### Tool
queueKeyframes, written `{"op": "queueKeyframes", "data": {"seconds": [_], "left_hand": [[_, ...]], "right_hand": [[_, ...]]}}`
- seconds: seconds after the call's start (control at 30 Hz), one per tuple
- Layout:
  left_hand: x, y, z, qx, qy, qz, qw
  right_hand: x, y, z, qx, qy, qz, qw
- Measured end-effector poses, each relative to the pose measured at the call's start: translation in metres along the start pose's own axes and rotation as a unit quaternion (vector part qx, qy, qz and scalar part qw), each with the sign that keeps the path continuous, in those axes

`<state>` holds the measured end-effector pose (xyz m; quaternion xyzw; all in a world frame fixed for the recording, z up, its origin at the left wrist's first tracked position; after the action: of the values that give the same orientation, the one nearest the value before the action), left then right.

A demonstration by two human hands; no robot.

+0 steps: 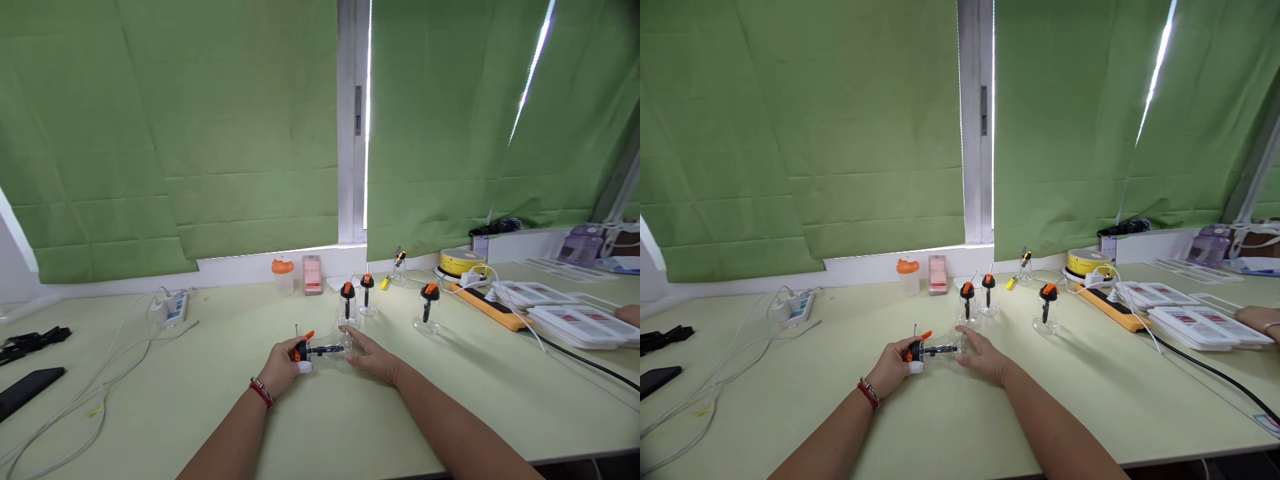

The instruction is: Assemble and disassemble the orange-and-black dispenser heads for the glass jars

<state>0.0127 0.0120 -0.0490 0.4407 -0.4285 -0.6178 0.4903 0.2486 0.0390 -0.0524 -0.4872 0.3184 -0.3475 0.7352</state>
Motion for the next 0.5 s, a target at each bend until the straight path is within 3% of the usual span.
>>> {"op": "queueKeyframes", "data": {"seconds": [0.17, 0.37, 0.5], "left_hand": [[0.0000, -0.0017, -0.0012, -0.012, 0.001, 0.001, 1.000], [0.0015, 0.0028, -0.0042, -0.007, 0.012, -0.007, 1.000], [0.0019, 0.0047, -0.0015, -0.006, 0.015, 0.000, 1.000]], "right_hand": [[-0.0023, -0.0018, 0.0005, 0.011, 0.011, -0.015, 1.000], [-0.0041, 0.0002, 0.0003, 0.032, 0.071, -0.064, 0.995], [-0.0028, 0.0050, 0.0000, 0.021, 0.037, -0.046, 0.998]]}}
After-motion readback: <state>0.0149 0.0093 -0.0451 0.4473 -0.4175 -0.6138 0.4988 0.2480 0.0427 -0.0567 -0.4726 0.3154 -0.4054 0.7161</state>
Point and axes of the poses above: each hand's wrist, its own x-axis away from the middle knuckle, its own z-axis out of the back of the hand, y = z × x, the point moved 4 cm from there along -x, towards the middle knuckle, and after that the axes turned 3 degrees about -x, right-handed, at the moved point
